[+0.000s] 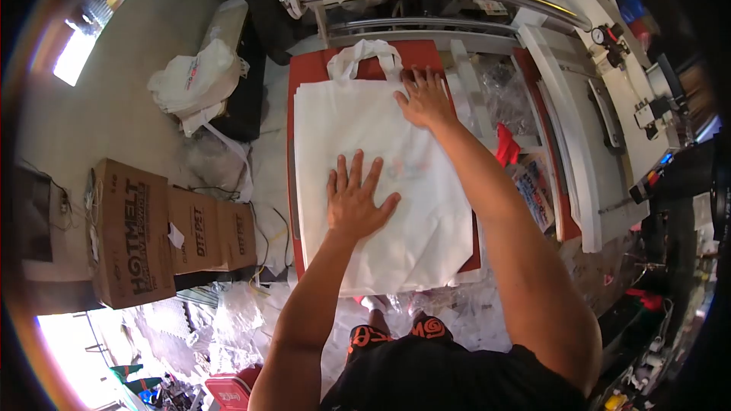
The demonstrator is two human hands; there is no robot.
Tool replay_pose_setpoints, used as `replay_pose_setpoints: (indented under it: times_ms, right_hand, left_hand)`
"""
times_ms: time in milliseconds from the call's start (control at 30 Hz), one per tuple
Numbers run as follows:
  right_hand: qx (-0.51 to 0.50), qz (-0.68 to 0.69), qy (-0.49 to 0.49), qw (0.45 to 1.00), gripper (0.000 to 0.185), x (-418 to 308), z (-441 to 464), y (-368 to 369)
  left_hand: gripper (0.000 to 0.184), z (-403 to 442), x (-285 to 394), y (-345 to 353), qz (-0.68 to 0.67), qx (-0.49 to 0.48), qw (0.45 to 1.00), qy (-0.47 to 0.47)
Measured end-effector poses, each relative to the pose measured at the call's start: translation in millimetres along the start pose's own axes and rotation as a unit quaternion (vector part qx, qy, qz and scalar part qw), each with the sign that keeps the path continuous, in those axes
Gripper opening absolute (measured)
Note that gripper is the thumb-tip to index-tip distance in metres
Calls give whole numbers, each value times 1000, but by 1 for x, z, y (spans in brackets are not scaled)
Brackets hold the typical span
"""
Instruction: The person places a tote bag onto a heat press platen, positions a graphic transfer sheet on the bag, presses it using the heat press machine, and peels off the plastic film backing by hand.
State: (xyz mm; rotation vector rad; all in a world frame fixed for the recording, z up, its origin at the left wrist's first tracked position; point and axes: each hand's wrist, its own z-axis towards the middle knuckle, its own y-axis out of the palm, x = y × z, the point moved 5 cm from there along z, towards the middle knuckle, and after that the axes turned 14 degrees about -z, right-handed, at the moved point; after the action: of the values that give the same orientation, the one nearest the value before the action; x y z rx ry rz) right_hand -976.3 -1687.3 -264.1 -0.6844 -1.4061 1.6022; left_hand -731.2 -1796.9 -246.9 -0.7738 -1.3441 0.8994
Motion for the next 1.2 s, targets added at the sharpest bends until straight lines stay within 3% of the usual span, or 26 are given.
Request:
replay_pose_setpoints:
  times_ms: [67,100,167,267,300,333,567,800,900,1033,1167,1200]
  right_hand:
    - [132,-19,-12,991,56,-5,-16,-11]
    - [119,-24,-6,993,56,-11,-33,-22]
    - [214,26,-57,975,52,-33,-77,-61]
    - [102,192,-110,970,54,-69,-189,-82]
    - [-54,221,-120,966,61,-80,-230,-75]
    - [-71,115,-155,979,64,-83,-264,-79]
    - [-157,71,-98,980,80,-5,-324,-83]
    - [-160,62,-99,980,86,-2,-327,-82]
    - [-143,64,-100,983,85,-3,-328,-86]
    - [-119,95,-83,985,84,-1,-329,-90]
    - [-110,109,-70,985,82,-2,-324,-98]
    - [-102,111,-75,986,80,-2,-323,-97]
  left_hand:
    - [76,-8,1,7,-4,-16,1000,-3]
    - [76,-6,-1,7,1,-5,1000,3]
    - [76,-5,-1,10,-5,3,1000,12]
    - [68,-4,-5,10,21,2,1000,-1]
    - [62,-4,-3,9,17,-5,1000,-11]
    - [62,-4,-5,12,14,-7,1000,-10]
    - [63,-4,-1,11,25,-32,999,-30]
    - [74,-10,-4,0,31,-17,999,-15]
    - [71,-13,-20,-1,12,-58,998,28]
    - [66,-36,-74,-29,82,19,996,-30]
    - [65,-71,-99,-69,67,34,995,-67]
    - [63,-84,-100,-79,48,77,994,-53]
